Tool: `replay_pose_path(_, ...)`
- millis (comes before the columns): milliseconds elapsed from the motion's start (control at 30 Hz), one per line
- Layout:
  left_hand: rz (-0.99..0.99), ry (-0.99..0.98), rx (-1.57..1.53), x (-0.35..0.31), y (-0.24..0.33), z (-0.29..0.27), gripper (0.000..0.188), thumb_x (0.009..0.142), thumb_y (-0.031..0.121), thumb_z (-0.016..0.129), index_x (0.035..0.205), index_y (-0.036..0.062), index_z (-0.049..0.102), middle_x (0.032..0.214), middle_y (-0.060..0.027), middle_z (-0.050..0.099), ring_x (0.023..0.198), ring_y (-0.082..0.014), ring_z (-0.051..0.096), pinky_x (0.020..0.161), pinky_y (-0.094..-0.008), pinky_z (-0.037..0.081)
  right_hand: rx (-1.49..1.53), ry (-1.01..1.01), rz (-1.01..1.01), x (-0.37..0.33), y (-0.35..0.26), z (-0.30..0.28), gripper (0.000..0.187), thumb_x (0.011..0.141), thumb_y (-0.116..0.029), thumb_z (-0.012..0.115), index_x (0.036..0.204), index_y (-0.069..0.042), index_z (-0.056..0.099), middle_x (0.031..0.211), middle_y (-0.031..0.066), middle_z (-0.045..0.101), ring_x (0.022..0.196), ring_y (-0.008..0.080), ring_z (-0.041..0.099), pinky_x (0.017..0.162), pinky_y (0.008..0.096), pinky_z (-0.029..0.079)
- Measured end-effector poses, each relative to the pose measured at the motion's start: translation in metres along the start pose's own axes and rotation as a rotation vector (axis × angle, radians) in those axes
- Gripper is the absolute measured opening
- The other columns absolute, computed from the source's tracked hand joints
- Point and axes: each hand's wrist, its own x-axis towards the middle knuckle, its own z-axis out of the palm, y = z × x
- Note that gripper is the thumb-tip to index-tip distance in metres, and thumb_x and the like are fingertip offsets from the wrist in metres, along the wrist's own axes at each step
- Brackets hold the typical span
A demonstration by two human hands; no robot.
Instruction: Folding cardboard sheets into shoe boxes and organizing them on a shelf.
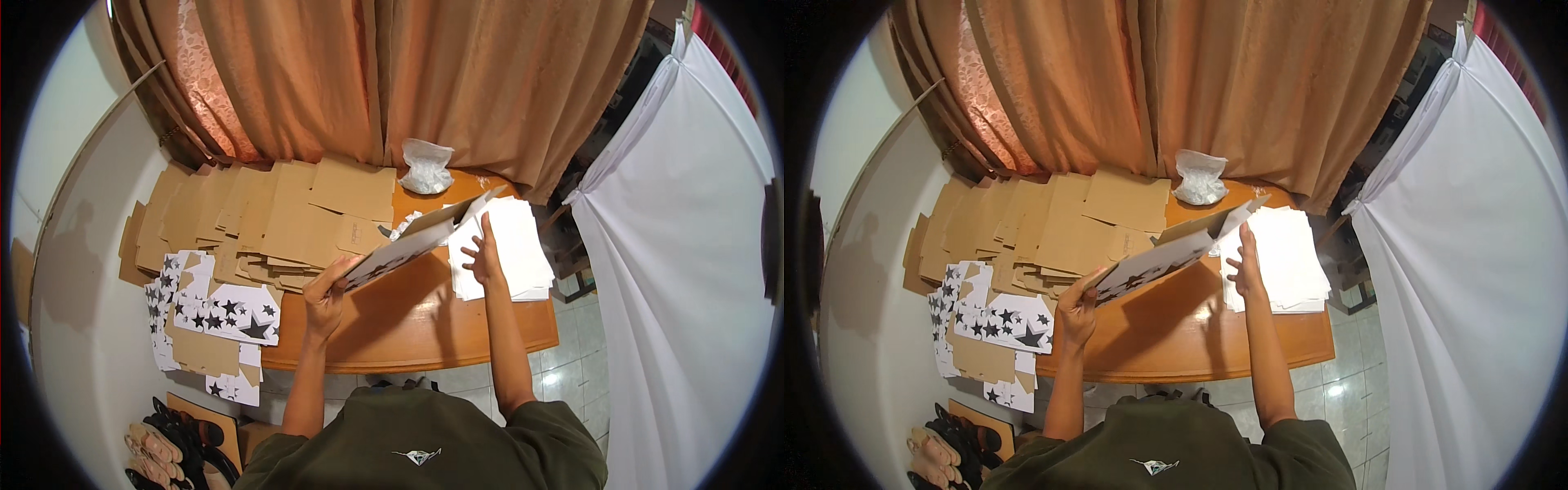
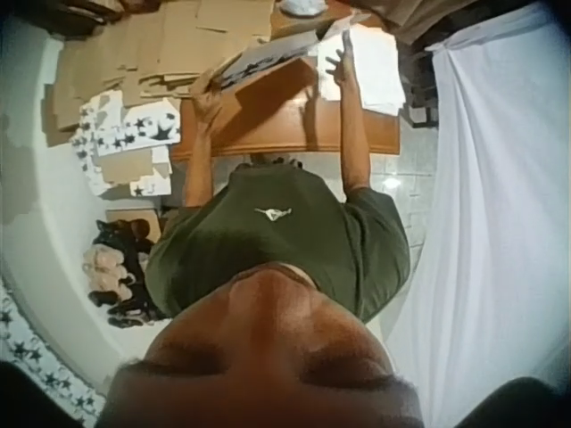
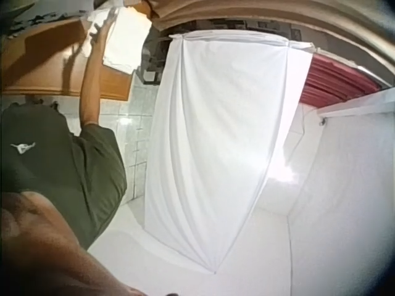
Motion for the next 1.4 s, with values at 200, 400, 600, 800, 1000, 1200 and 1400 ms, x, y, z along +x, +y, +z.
replay_pose_path(200, -0.055, -0.034, -0.080, -0.022, -0.014, -0.013, 0.028, 0.103, 0.021, 0.060, 0.121, 0.0019, 0.070, 0.114, -0.0148, 0.075, 0.111, -0.0282, 0.071, 0.109, -0.0490, 0.046, -0.052, -0.067, 0.002, -0.010, -0.007, 0.014, 0.124, 0.074, -0.081, 0.066, 0.164, -0.021, 0.005, 0.163, 0.0314, 0.012, 0.138, 0.0552, 0.037, 0.107, 0.0732, 0.030)
replay_pose_path(400, 0.078, -0.132, 0.012, -0.032, -0.028, -0.019, 0.028, 0.103, 0.018, 0.060, 0.121, -0.0010, 0.069, 0.115, -0.0147, 0.075, 0.112, -0.0291, 0.071, 0.107, -0.0472, 0.048, -0.036, 0.063, 0.053, -0.015, -0.007, 0.023, 0.115, 0.075, -0.073, 0.072, 0.160, -0.017, 0.017, 0.156, 0.0308, 0.024, 0.131, 0.0533, 0.044, 0.101, 0.0697, 0.038)
replay_pose_path(600, -0.178, 0.099, 0.049, -0.043, -0.027, -0.018, 0.028, 0.106, 0.018, 0.056, 0.121, -0.0032, 0.068, 0.107, -0.0137, 0.074, 0.099, -0.0170, 0.068, 0.090, -0.0305, 0.051, 0.163, -0.073, -0.106, -0.021, -0.009, 0.004, 0.037, 0.094, -0.023, 0.060, 0.126, -0.003, 0.052, 0.117, 0.0181, 0.063, 0.102, 0.0358, 0.068, 0.091, 0.0552, 0.057)
replay_pose_path(800, -0.244, 0.278, 0.016, -0.045, -0.031, -0.013, 0.031, 0.107, 0.021, 0.055, 0.118, -0.0062, 0.064, 0.101, -0.0157, 0.073, 0.093, -0.0115, 0.063, 0.077, -0.0296, 0.051, 0.009, -0.040, -0.167, -0.039, -0.020, -0.013, 0.038, 0.090, -0.007, 0.042, 0.124, 0.002, 0.056, 0.111, 0.0172, 0.065, 0.093, 0.0288, 0.071, 0.084, 0.0446, 0.062)
replay_pose_path(1000, -0.467, 0.137, 0.361, -0.056, -0.031, -0.029, 0.031, 0.105, 0.020, 0.057, 0.118, -0.0076, 0.063, 0.092, -0.0127, 0.071, 0.079, -0.0149, 0.065, 0.072, -0.0322, 0.053, -0.236, -0.142, -0.099, -0.064, -0.011, -0.026, 0.054, 0.094, -0.011, 0.042, 0.146, -0.001, 0.050, 0.114, 0.0134, 0.066, 0.096, 0.0229, 0.070, 0.076, 0.0375, 0.062)
replay_pose_path(1200, -0.497, 0.153, 0.413, -0.061, -0.024, -0.022, 0.031, 0.099, 0.014, 0.062, 0.121, -0.0071, 0.064, 0.091, -0.0173, 0.073, 0.074, -0.0211, 0.070, 0.067, -0.0343, 0.055, -0.631, -0.081, -0.154, -0.078, -0.004, -0.032, 0.051, 0.093, -0.012, 0.048, 0.141, 0.001, 0.056, 0.102, 0.0151, 0.071, 0.066, 0.0159, 0.068, 0.062, 0.0284, 0.058)
replay_pose_path(1400, -0.417, 0.254, 0.309, -0.021, 0.029, -0.028, 0.023, 0.098, 0.013, 0.064, 0.108, -0.0076, 0.067, 0.081, -0.0108, 0.070, 0.072, -0.0088, 0.063, 0.063, -0.0281, 0.051, -0.377, -0.048, -0.196, -0.089, -0.059, -0.051, 0.045, 0.090, -0.016, 0.048, 0.128, 0.003, 0.061, 0.095, 0.0130, 0.068, 0.070, 0.0203, 0.069, 0.054, 0.0304, 0.059)
